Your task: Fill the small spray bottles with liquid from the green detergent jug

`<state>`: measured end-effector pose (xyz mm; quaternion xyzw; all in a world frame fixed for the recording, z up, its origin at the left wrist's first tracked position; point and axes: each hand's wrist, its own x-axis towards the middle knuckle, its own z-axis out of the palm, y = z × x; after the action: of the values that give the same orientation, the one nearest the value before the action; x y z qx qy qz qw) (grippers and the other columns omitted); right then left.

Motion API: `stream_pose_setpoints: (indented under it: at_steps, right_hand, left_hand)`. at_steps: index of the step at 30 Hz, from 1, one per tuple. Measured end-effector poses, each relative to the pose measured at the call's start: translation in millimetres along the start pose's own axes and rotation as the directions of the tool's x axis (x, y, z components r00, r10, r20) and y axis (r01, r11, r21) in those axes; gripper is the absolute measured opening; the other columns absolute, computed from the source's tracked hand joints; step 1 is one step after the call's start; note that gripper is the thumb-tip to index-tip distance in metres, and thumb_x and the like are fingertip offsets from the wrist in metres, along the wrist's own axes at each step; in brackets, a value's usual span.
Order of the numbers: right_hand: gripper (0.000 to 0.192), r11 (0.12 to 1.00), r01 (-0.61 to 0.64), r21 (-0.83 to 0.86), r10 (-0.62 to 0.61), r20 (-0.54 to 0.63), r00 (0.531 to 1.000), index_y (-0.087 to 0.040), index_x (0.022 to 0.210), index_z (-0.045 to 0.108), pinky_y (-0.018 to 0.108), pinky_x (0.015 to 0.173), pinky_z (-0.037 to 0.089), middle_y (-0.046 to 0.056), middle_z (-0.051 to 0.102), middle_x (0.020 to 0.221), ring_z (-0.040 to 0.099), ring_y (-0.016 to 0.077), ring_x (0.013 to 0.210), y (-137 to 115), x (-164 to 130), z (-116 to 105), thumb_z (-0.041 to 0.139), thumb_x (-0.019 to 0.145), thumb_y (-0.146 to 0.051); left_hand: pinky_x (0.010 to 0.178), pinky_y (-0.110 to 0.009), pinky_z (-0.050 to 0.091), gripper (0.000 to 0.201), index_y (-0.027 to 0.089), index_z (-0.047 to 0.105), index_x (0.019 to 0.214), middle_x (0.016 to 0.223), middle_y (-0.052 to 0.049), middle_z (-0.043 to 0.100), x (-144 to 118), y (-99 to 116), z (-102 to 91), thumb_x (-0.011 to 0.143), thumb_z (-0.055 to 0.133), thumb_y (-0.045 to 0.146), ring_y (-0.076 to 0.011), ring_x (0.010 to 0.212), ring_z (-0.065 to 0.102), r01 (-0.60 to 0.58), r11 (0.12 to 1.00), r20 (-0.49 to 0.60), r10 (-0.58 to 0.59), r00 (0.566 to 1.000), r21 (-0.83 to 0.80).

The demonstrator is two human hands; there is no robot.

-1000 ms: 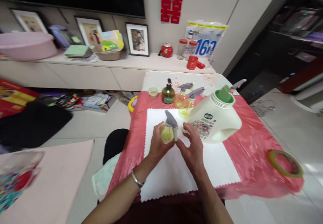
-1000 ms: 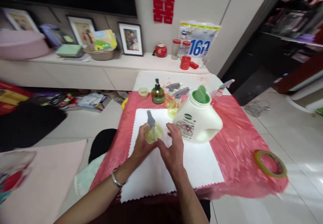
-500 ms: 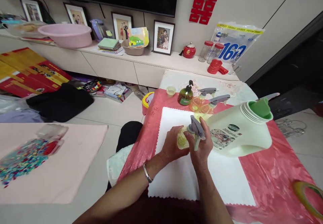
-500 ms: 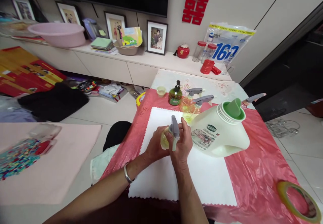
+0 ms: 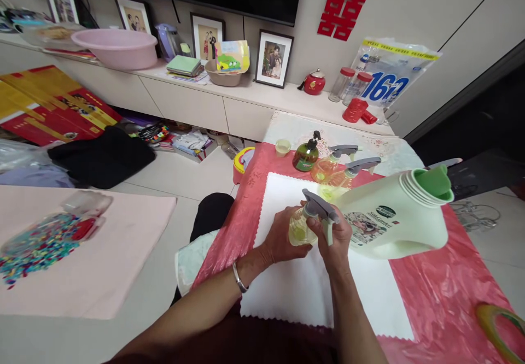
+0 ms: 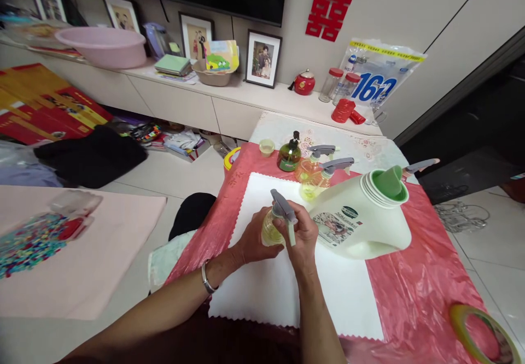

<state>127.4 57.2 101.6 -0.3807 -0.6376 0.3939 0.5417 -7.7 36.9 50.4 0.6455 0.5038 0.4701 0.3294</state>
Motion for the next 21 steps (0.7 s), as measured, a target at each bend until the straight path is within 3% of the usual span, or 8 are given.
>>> stream_pose_setpoints:
  at_steps: [5, 8, 10, 13, 17, 21]
  right_hand:
    - [0.039, 1.0, 0.03, 0.003, -0.03, 0.063, 0.998, -0.023, 0.117, 0.076, 0.036, 0.098, 0.055, 0.008, 0.067, 0.12, 0.064, 0.0241, 0.113, -8.8, 10.1, -6.5, 0.083, 0.084, -0.044]
    - [0.059, 1.0, 0.006, 0.01, -0.006, 0.032, 0.999, -0.025, 0.134, 0.068, 0.033, 0.091, 0.058, 0.007, 0.067, 0.119, 0.067, 0.0208, 0.103, -9.2, 9.7, -3.9, 0.088, 0.081, -0.039]
    - [0.065, 0.999, -0.014, 0.036, 0.013, 0.023, 1.0, -0.026, 0.144, 0.059, 0.033, 0.088, 0.059, 0.007, 0.067, 0.119, 0.069, 0.0198, 0.1, -5.0, 7.4, -2.9, 0.085, 0.086, -0.039]
    - [0.059, 0.997, -0.052, 0.053, 0.049, 0.057, 0.997, -0.025, 0.151, 0.053, 0.04, 0.095, 0.058, 0.009, 0.068, 0.121, 0.069, 0.0222, 0.105, 2.0, 5.1, -4.2, 0.072, 0.097, -0.042]
    - [0.046, 0.998, -0.059, -0.003, 0.059, 0.112, 0.992, -0.024, 0.135, 0.068, 0.043, 0.105, 0.053, 0.009, 0.068, 0.123, 0.065, 0.0253, 0.114, -2.1, 9.4, -6.5, 0.071, 0.095, -0.046]
    - [0.052, 0.998, -0.052, -0.04, 0.055, 0.092, 0.994, -0.025, 0.128, 0.073, 0.039, 0.102, 0.053, 0.007, 0.066, 0.126, 0.064, 0.0249, 0.112, -10.7, 13.3, -4.9, 0.085, 0.08, -0.043]
  left_hand:
    - [0.105, -0.055, 0.05, 0.076, 0.025, 0.057, 0.128, 0.126, -0.009, 0.07, -1.1, -3.8, -0.3, 0.057, 0.083, 0.03, -0.0362, 0.115, 0.066, 0.001, 0.998, -0.003, -0.002, 1.0, -0.069]
    - [0.106, -0.055, 0.05, 0.074, 0.026, 0.058, 0.128, 0.125, -0.008, 0.069, -1.0, -4.9, 0.4, 0.058, 0.083, 0.028, -0.036, 0.116, 0.065, -0.018, 0.998, 0.009, 0.019, 1.0, -0.056]
    - [0.106, -0.056, 0.049, 0.074, 0.026, 0.057, 0.128, 0.125, -0.008, 0.069, -1.5, -7.0, 0.9, 0.059, 0.084, 0.031, -0.0359, 0.117, 0.064, -0.019, 0.997, 0.015, 0.02, 1.0, -0.075]
    - [0.106, -0.057, 0.049, 0.076, 0.023, 0.056, 0.128, 0.125, -0.011, 0.067, -2.8, -11.3, 1.6, 0.059, 0.086, 0.039, -0.0367, 0.117, 0.064, 0.004, 0.994, 0.015, -0.002, 1.0, -0.111]
    - [0.105, -0.057, 0.049, 0.078, 0.023, 0.055, 0.128, 0.126, -0.011, 0.066, -3.7, -12.5, 2.2, 0.058, 0.086, 0.037, -0.0367, 0.117, 0.064, 0.019, 0.995, 0.007, -0.018, 1.0, -0.102]
    - [0.105, -0.054, 0.049, 0.073, 0.026, 0.057, 0.127, 0.124, -0.009, 0.068, -2.1, -7.3, 1.0, 0.06, 0.084, 0.03, -0.0353, 0.115, 0.064, 0.01, 0.999, 0.033, -0.008, 0.999, -0.05]
